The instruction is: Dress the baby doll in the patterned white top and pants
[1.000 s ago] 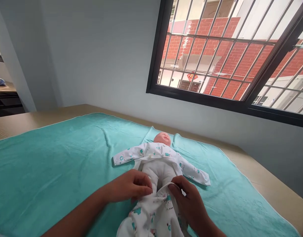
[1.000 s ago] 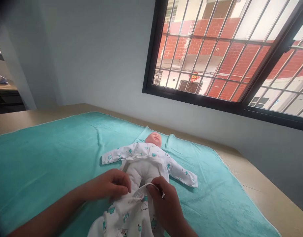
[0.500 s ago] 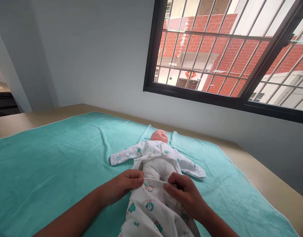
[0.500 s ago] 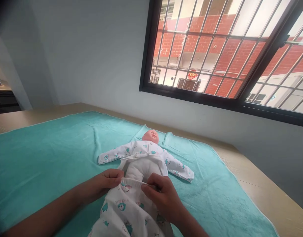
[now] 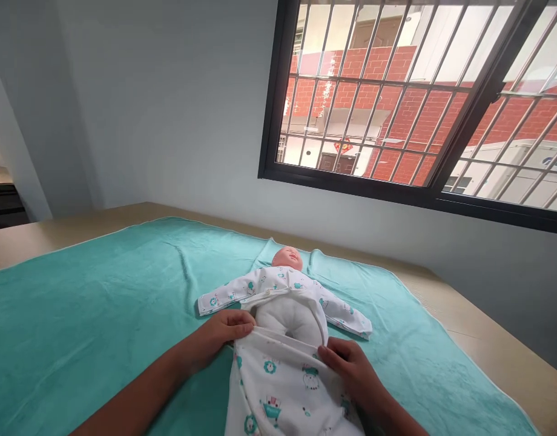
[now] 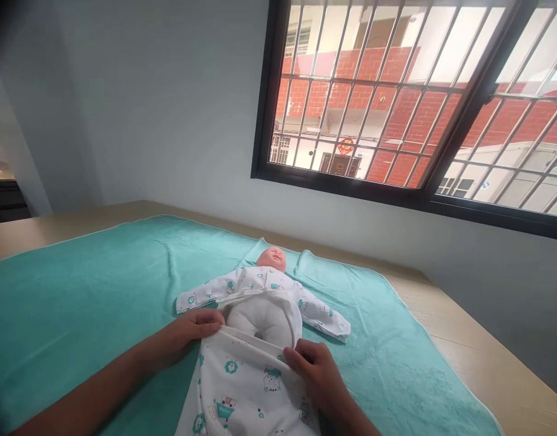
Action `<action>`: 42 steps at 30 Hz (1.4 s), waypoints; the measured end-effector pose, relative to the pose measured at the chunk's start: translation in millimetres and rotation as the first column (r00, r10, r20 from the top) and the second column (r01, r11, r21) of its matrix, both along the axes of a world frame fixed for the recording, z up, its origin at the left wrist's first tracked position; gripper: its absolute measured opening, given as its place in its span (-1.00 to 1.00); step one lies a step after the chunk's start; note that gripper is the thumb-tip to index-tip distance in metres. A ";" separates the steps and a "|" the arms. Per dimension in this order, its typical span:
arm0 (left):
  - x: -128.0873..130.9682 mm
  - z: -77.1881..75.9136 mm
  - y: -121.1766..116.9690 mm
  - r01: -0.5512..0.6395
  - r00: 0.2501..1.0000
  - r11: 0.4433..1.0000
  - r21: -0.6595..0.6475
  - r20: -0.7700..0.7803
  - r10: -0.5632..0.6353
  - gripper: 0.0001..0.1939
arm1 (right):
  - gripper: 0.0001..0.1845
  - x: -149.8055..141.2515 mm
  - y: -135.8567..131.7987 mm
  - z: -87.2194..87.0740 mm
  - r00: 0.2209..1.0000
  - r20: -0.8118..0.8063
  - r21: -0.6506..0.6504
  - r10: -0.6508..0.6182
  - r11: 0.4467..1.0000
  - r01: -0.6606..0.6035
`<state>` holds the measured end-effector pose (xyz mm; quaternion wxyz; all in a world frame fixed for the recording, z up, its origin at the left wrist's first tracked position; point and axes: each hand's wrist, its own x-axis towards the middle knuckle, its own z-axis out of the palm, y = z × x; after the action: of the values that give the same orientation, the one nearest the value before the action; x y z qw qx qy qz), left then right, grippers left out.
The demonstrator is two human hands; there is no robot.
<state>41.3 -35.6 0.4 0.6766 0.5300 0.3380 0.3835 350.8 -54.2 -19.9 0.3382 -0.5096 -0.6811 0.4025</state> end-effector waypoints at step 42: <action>34.7 -9.6 -15.5 -0.378 0.902 0.914 0.148 -0.163 0.399 -0.65 | -0.59 -30.4 -18.7 11.6 0.980 -0.021 0.125 -0.199 0.972 0.200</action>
<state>76.0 -51.1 -9.2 0.5202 0.5232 0.4777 0.4770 320.4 -72.9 -8.4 0.4114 -0.5513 -0.6492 0.3246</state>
